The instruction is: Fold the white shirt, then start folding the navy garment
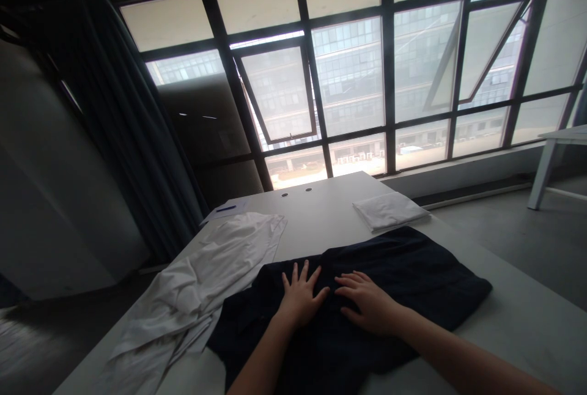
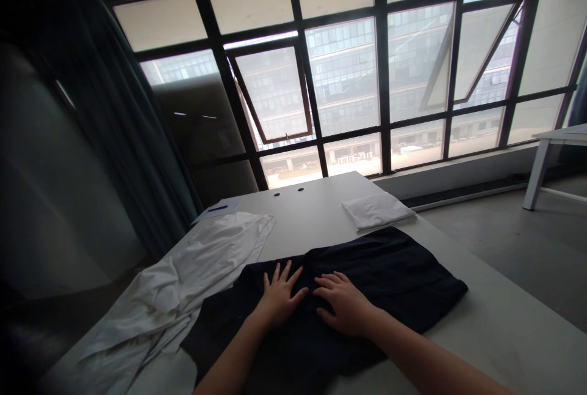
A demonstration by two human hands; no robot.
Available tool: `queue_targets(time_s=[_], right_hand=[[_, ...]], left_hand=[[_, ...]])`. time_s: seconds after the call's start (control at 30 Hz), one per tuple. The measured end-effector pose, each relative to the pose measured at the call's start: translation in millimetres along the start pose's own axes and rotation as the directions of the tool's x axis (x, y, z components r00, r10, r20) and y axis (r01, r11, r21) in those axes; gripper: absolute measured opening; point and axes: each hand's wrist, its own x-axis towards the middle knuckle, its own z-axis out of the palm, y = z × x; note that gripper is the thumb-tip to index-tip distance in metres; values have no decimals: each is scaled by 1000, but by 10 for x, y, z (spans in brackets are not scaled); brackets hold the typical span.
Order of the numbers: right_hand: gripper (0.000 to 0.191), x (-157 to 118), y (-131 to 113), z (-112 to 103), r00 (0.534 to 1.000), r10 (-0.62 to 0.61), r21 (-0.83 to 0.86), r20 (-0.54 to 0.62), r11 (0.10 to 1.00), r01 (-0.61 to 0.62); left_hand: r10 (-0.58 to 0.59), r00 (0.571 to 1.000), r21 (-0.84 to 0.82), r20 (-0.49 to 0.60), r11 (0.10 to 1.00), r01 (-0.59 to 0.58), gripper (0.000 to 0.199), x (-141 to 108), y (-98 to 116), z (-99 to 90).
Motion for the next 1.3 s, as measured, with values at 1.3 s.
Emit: queue_targets(time_s=[1.3], right_hand=[[48,10,9,1,1000,1,-22,4,1000,0]], left_hand=[[19,999,-4,-31,1000,-19,76,47,-51,84]])
